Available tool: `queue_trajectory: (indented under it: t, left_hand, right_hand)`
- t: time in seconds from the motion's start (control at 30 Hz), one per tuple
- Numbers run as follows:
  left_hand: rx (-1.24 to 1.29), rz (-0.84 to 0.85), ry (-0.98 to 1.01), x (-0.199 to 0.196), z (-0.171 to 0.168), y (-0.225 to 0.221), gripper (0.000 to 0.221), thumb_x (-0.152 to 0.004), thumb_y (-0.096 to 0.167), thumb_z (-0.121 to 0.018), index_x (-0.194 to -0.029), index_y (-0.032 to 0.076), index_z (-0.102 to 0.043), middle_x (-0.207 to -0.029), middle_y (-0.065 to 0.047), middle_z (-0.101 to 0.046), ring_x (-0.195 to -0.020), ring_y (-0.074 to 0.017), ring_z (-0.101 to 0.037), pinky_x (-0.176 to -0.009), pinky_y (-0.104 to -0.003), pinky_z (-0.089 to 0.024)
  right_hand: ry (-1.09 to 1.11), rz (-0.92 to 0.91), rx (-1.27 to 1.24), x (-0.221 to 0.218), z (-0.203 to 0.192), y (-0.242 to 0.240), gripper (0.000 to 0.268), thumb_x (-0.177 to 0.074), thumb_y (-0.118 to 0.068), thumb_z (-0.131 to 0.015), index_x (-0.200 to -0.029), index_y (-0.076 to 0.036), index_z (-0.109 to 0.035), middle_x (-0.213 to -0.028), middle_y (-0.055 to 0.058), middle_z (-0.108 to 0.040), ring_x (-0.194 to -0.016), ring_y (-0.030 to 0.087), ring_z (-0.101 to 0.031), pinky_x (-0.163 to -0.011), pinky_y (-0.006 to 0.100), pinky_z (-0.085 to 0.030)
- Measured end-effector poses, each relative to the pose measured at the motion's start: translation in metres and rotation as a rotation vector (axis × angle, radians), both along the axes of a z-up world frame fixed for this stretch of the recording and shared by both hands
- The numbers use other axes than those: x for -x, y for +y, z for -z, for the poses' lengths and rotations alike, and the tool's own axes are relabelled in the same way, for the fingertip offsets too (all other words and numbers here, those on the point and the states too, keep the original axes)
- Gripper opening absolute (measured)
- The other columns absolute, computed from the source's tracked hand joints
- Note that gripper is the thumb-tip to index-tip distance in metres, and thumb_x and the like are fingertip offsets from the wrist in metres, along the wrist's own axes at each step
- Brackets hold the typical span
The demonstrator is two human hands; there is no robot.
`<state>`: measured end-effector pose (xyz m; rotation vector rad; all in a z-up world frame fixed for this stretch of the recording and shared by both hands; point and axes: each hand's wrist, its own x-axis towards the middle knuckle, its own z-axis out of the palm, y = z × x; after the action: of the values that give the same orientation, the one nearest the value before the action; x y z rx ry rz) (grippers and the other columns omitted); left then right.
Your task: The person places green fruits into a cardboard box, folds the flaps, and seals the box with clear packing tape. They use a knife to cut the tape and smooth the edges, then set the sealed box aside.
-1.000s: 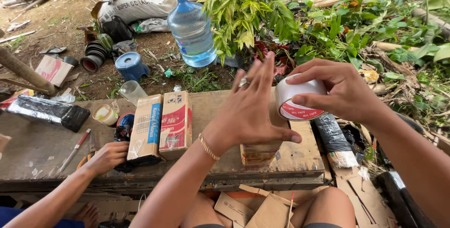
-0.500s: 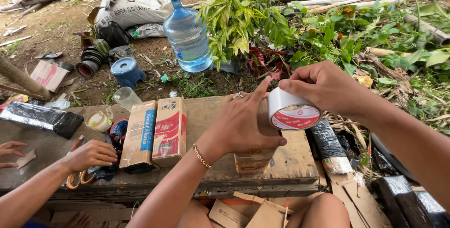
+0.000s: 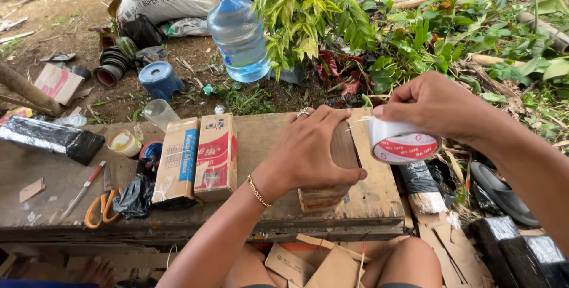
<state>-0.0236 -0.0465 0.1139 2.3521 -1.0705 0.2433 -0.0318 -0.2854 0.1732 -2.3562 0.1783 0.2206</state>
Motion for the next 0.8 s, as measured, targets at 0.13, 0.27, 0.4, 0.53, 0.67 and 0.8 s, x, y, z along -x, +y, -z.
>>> queue_trajectory:
  t: [0.13,0.27,0.4,0.53,0.67,0.8]
  left_hand:
    - [0.002,0.003,-0.030,-0.001,0.000,-0.003,0.104,-0.056,0.067,-0.082,-0.134,0.003,-0.058,-0.123,-0.013,-0.064,-0.115,-0.0312,-0.063,-0.103,-0.050,-0.040]
    - [-0.001,0.013,-0.015,-0.002,0.000,-0.002,0.103,-0.058,0.068,-0.081,-0.134,0.002,-0.058,-0.122,-0.013,-0.064,-0.114,-0.0306,-0.064,-0.103,-0.048,-0.041]
    - [0.016,0.021,-0.014,-0.001,0.001,-0.001,0.104,-0.058,0.067,-0.082,-0.134,0.001,-0.057,-0.123,-0.014,-0.064,-0.112,-0.0302,-0.065,-0.102,-0.048,-0.041]
    - [-0.006,0.010,-0.020,0.000,0.001,0.001,0.103,-0.057,0.066,-0.083,-0.134,0.002,-0.058,-0.122,-0.014,-0.065,-0.112,-0.0323,-0.064,-0.103,-0.048,-0.042]
    - [0.030,0.026,-0.023,0.001,0.001,0.002,0.102,-0.060,0.066,-0.082,-0.135,0.002,-0.057,-0.126,-0.015,-0.064,-0.117,-0.0333,-0.063,-0.105,-0.050,-0.042]
    - [0.025,0.043,-0.079,0.003,0.002,0.000,0.109,-0.057,0.076,-0.081,-0.132,0.000,-0.056,-0.127,-0.017,-0.062,-0.120,-0.0350,-0.062,-0.107,-0.051,-0.041]
  right_hand:
    - [0.018,0.052,-0.128,0.000,0.028,-0.014,0.034,-0.088,-0.031,-0.077,-0.079,0.001,-0.081,-0.062,0.009,-0.071,-0.050,0.012,-0.054,-0.047,0.031,-0.040]
    - [-0.031,0.037,-0.402,-0.002,0.064,-0.028,0.029,-0.089,-0.024,-0.075,-0.079,0.004,-0.077,-0.061,0.004,-0.065,-0.049,0.008,-0.050,-0.043,0.028,-0.035]
    - [-0.062,0.016,-0.591,-0.005,0.094,-0.037,0.022,-0.087,-0.020,-0.074,-0.080,0.002,-0.076,-0.061,0.004,-0.066,-0.046,0.009,-0.052,-0.040,0.027,-0.037]
    - [-0.076,-0.037,-0.704,-0.010,0.115,-0.040,0.024,-0.090,-0.020,-0.074,-0.078,0.001,-0.073,-0.061,0.004,-0.065,-0.046,0.008,-0.053,-0.040,0.026,-0.039]
    - [-0.029,0.038,-0.767,-0.014,0.131,-0.044,0.021,-0.087,-0.018,-0.072,-0.074,-0.003,-0.070,-0.059,0.003,-0.062,-0.044,0.008,-0.052,-0.038,0.027,-0.037]
    - [-0.117,0.016,-1.001,-0.011,0.154,-0.040,0.027,-0.090,-0.013,-0.075,-0.068,-0.007,-0.061,-0.059,-0.001,-0.057,-0.045,0.005,-0.049,-0.038,0.024,-0.036]
